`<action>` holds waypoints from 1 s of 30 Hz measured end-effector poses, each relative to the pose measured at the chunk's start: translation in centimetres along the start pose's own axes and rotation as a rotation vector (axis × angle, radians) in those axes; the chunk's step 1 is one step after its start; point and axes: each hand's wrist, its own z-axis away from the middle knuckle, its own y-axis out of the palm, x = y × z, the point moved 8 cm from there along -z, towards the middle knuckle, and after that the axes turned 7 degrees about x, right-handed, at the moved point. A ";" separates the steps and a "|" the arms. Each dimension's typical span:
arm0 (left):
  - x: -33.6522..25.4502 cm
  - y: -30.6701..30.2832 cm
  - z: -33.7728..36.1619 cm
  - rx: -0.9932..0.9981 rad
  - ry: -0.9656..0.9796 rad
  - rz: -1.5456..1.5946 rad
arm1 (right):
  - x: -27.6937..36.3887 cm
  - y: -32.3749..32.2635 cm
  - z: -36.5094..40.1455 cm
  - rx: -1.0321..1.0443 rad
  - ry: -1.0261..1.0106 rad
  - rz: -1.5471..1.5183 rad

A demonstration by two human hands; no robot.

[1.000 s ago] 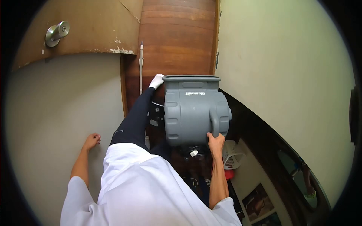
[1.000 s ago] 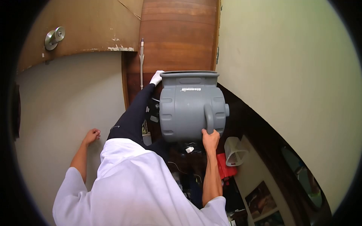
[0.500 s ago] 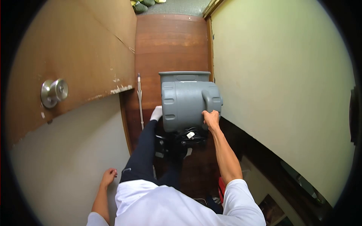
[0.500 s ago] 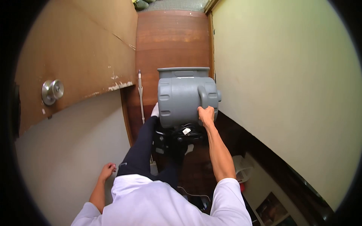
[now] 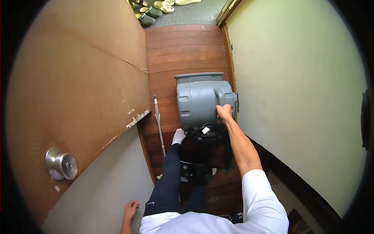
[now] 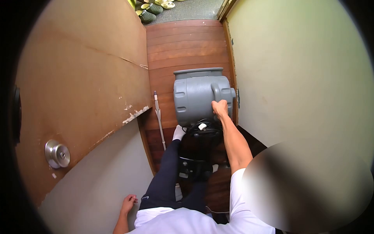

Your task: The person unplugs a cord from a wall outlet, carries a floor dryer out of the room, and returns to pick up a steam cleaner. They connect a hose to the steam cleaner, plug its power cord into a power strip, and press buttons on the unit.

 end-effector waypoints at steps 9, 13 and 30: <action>1.8 -2.3 -2.1 -0.030 -0.069 0.103 | 2.5 1.4 -6.0 -0.034 0.008 0.070; 2.5 -1.6 -2.5 0.006 -0.095 0.049 | 2.6 1.3 -6.1 0.033 0.045 0.085; -30.5 8.3 -11.6 0.209 0.424 -0.290 | -15.7 0.5 25.6 0.007 -0.272 -0.178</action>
